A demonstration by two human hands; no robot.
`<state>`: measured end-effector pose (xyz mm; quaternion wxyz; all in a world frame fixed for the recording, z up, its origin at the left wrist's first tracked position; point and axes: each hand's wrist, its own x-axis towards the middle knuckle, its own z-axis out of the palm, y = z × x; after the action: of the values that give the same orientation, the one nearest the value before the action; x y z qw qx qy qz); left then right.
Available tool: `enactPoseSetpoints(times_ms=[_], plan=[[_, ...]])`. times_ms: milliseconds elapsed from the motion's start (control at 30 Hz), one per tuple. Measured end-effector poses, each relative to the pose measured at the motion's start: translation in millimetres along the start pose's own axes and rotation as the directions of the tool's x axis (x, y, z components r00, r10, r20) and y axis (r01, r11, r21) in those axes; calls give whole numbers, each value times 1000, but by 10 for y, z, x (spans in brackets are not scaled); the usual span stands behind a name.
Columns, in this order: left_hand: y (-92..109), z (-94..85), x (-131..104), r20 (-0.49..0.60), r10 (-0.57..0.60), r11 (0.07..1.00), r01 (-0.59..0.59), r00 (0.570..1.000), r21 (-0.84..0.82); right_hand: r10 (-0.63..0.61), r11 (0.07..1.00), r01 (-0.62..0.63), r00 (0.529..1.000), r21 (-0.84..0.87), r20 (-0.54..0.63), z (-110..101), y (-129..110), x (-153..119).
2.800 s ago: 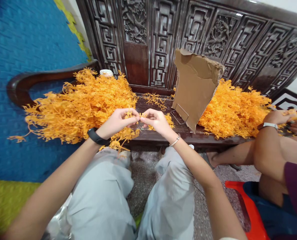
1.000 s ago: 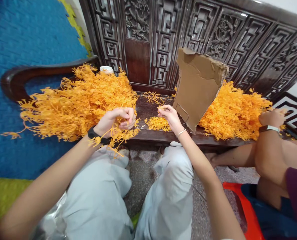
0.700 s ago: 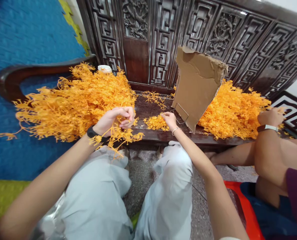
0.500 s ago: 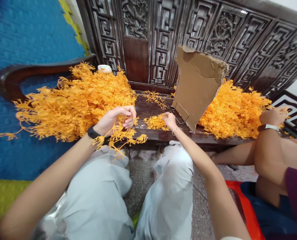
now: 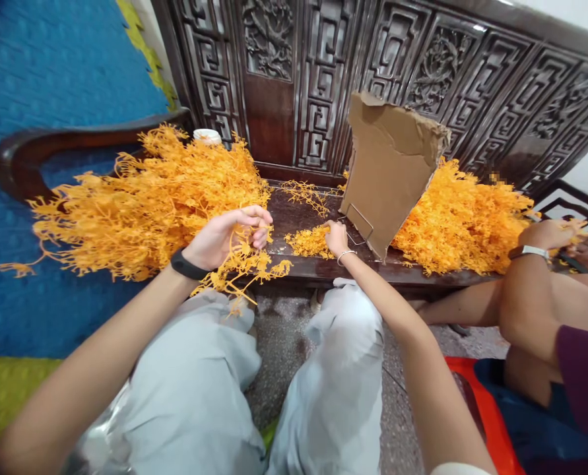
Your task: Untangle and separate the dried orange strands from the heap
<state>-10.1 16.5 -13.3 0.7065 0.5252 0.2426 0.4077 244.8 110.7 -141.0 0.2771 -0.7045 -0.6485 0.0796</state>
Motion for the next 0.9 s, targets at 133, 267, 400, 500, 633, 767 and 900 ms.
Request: enactPoseSetpoints(times_ms=[133, 267, 400, 500, 633, 767, 900], plan=[[4, 8, -2, -33, 8, 999, -9, 999, -41, -23, 999, 23, 1000, 31, 5, -4, -56, -34], [-1, 3, 7, -60, 65, 995, -70, 996, -69, -67, 991, 69, 998, 111, -18, -72, -174, -70], [-6, -2, 23, -79, 71, 988, -81, 994, -132, -144, 963, 157, 987, 220, -74, -279, -436, -156], [-19, -11, 42, -82, 61, 986, -73, 995, -152, -242, 864, 284, 958, 416, -152, -503, -703, -319], [-45, -13, 63, -94, 65, 985, -79, 993, -155, -412, 641, 421, 894, 641, -175, -788, -1027, -629], [-48, 25, 55, -116, 50, 990, -65, 992, -128, -618, 567, 443, 786, 695, 3, -918, -1218, -853], [-46, 83, 34, -127, 56, 997, -62, 990, -40, -659, 590, 434, 745, 681, 97, -854, -1301, -929]])
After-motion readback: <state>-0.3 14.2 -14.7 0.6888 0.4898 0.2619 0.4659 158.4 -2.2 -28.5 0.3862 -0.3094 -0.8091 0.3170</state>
